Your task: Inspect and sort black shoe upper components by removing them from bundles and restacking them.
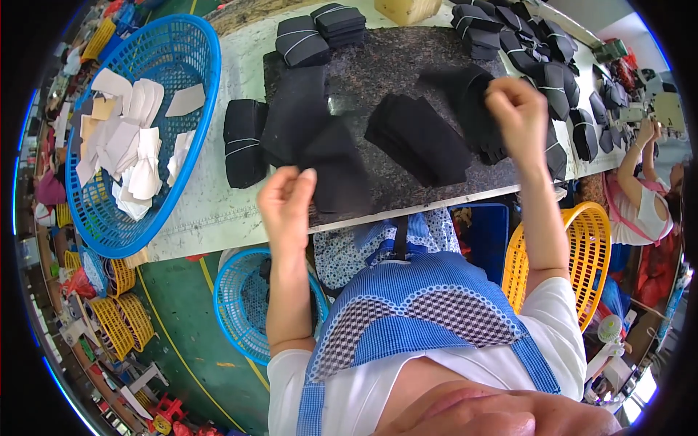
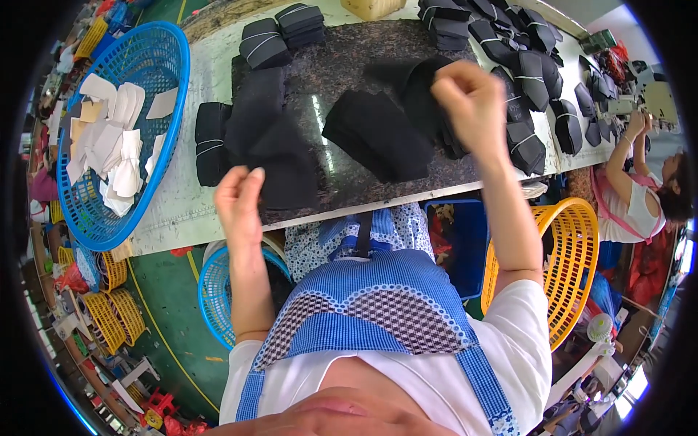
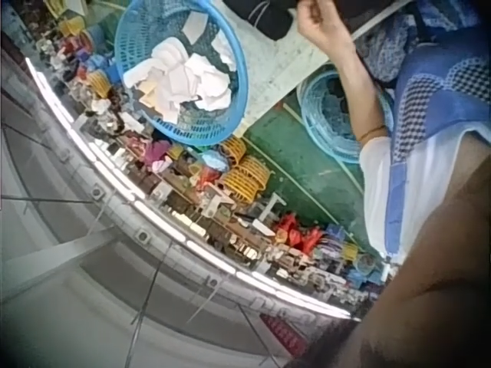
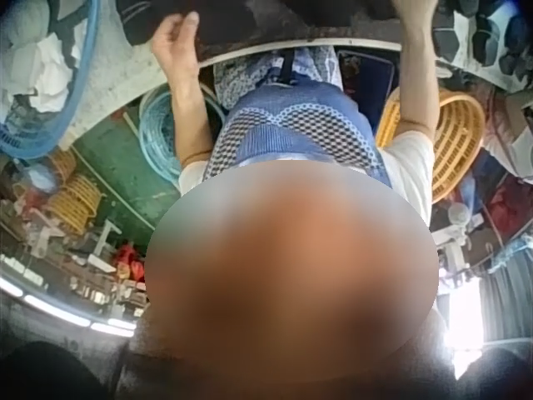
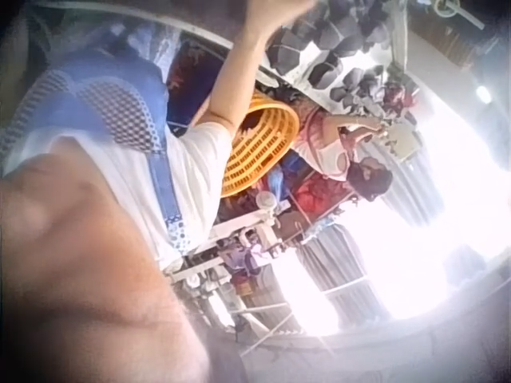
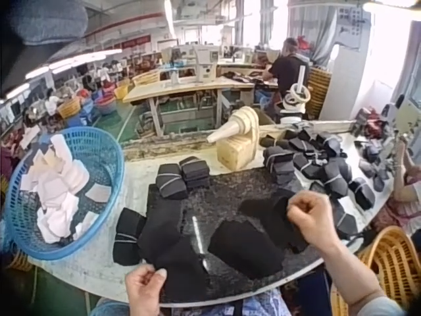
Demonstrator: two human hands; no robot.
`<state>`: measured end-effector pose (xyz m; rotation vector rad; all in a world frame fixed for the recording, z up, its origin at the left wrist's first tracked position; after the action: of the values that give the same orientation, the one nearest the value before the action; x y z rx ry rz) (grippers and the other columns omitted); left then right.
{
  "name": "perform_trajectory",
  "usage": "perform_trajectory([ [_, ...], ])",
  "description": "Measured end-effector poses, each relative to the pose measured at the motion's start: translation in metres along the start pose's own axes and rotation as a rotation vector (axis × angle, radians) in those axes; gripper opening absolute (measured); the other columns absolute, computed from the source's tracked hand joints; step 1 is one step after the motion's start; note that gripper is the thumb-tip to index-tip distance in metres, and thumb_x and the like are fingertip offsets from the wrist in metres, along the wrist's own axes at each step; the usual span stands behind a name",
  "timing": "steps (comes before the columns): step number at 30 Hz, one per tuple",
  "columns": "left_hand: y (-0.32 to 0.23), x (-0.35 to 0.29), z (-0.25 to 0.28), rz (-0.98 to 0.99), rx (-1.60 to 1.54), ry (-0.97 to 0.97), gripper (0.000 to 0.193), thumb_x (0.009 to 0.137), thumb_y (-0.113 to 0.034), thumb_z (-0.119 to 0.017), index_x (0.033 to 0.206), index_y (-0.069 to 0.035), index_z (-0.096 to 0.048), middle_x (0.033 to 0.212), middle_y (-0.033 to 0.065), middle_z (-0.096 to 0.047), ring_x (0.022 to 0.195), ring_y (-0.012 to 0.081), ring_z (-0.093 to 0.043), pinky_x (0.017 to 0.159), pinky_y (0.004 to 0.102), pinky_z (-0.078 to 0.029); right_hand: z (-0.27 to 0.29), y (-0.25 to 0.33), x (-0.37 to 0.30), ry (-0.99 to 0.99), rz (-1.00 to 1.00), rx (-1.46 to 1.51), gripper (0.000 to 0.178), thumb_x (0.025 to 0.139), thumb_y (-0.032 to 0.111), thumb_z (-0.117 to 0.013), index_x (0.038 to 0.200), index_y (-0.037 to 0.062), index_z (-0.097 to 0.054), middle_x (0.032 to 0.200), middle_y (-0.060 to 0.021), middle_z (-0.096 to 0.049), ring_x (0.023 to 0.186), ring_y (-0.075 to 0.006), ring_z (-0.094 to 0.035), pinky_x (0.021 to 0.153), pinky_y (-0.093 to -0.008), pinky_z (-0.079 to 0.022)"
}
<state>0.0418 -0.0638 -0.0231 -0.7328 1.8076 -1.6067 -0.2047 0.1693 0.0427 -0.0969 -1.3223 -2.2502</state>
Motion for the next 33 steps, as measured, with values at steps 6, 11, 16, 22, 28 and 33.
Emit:
perform_trajectory([
  [6, -0.001, -0.005, -0.024, 0.034, -0.007, 0.121, 0.018, 0.087, -0.009, -0.065, 0.073, -0.005, -0.053, 0.060, -0.0077, -0.049, 0.052, -0.0016, -0.043, 0.049, 0.0157, -0.037, -0.042, 0.026, -0.029, 0.540, 0.699, -0.568, 0.009, 0.069, 0.009, -0.066, 0.074, 0.0045, -0.060, 0.085, -0.0066, -0.063, 0.077, -0.0245, -0.062, 0.064, -0.0341, -0.052],
  [11, 0.004, -0.020, -0.058, 0.036, 0.042, 0.272, 0.012, 0.088, -0.010, -0.064, 0.084, 0.000, -0.061, 0.068, -0.0013, -0.060, 0.060, 0.0026, -0.054, 0.055, 0.0184, -0.045, -0.068, 0.060, -0.056, 0.600, 0.279, 0.166, 0.018, 0.072, 0.006, -0.074, 0.082, -0.0021, -0.061, 0.079, -0.0118, -0.062, 0.070, -0.0205, -0.065, 0.065, -0.0275, -0.052],
  [16, -0.002, -0.022, -0.061, 0.012, 0.011, 0.291, 0.012, 0.088, -0.010, -0.064, 0.083, 0.001, -0.062, 0.067, -0.0015, -0.059, 0.060, 0.0027, -0.054, 0.054, 0.0182, -0.044, -0.085, 0.062, -0.059, 0.625, 0.193, 0.136, 0.009, 0.076, 0.001, -0.064, 0.082, -0.0035, -0.059, 0.072, -0.0049, -0.061, 0.067, -0.0109, -0.062, 0.060, -0.0253, -0.051],
  [22, -0.001, -0.011, -0.022, -0.028, -0.092, -0.005, 0.014, 0.086, -0.003, -0.061, 0.073, -0.004, -0.057, 0.059, -0.0087, -0.048, 0.053, -0.0024, -0.040, 0.047, 0.0154, -0.029, -0.039, 0.009, -0.014, 0.201, -0.332, 0.575, 0.008, 0.077, 0.001, -0.061, 0.083, -0.0036, -0.062, 0.069, -0.0006, -0.059, 0.062, -0.0050, -0.056, 0.058, -0.0213, -0.047],
  [28, -0.008, -0.006, -0.011, -0.044, 0.065, 0.022, 0.021, 0.086, -0.002, -0.061, 0.068, -0.005, -0.051, 0.056, -0.0081, -0.044, 0.049, -0.0026, -0.037, 0.045, 0.0158, -0.029, -0.018, 0.033, -0.019, 0.266, 0.725, -0.445, 0.011, 0.071, 0.007, -0.063, 0.080, 0.0038, -0.058, 0.074, -0.0053, -0.060, 0.064, -0.0223, -0.060, 0.056, -0.0338, -0.049],
  [33, -0.001, -0.007, -0.021, -0.066, 0.048, 0.134, 0.021, 0.087, -0.005, -0.064, 0.071, -0.005, -0.051, 0.058, -0.0069, -0.047, 0.051, -0.0020, -0.040, 0.047, 0.0159, -0.031, -0.054, 0.025, -0.045, 0.543, 0.647, -0.345, 0.014, 0.070, 0.007, -0.069, 0.081, 0.0031, -0.061, 0.087, -0.0078, -0.062, 0.078, -0.0264, -0.062, 0.065, -0.0340, -0.051],
])
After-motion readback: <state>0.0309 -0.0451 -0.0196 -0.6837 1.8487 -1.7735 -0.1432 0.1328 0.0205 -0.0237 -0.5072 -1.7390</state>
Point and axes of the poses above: each hand's wrist, its own x-axis towards the middle knuckle, its own z-axis out of the back of the hand, y = z × x, the point moved 4 cm from there along x, towards the middle knuckle
